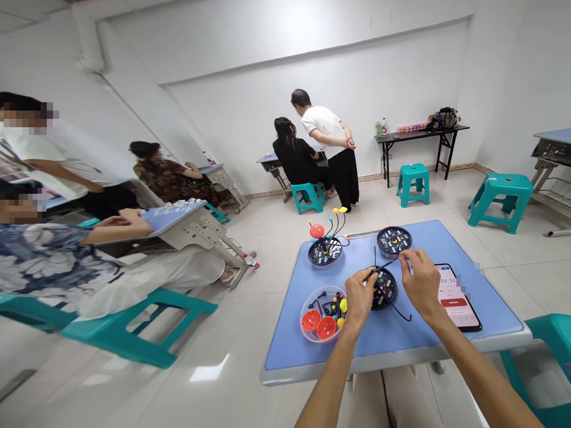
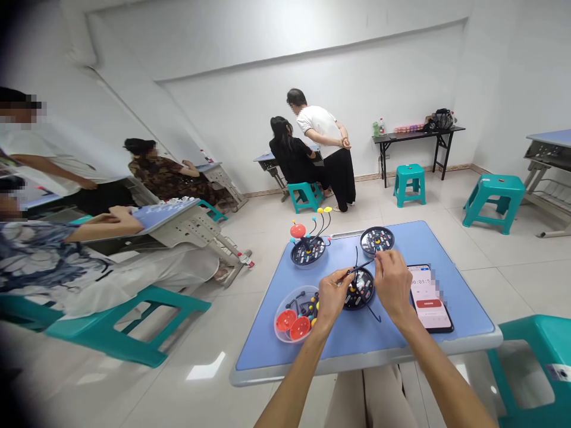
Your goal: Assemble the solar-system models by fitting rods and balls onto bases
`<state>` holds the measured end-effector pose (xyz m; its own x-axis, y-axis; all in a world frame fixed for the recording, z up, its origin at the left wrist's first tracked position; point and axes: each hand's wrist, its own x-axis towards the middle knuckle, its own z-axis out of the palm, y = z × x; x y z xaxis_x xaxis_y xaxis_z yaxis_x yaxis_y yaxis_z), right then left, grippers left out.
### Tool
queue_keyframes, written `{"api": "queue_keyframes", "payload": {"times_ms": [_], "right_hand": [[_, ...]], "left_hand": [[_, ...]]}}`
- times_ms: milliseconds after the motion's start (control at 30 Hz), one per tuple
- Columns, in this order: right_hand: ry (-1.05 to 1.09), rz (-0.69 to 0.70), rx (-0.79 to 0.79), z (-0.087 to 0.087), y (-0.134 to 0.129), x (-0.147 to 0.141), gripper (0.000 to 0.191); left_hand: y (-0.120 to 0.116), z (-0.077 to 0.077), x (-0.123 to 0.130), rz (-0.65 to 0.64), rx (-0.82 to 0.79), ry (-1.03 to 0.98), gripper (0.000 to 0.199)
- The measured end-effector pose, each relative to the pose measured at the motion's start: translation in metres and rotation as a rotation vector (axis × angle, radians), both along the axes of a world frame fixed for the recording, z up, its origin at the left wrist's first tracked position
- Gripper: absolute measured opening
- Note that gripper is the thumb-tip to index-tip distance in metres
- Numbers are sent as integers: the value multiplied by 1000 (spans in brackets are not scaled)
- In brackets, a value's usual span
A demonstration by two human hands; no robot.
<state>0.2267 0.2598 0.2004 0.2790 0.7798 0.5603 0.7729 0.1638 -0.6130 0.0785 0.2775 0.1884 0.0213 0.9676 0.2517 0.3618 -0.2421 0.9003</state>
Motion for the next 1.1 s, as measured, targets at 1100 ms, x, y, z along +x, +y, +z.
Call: {"api": "queue_keyframes", "payload": {"times_ms": [1100], "right_hand": [[-790,531,-450,6,20,-16,22]], "left_hand": [[-17,-20,4,76,68,427,24]]}}
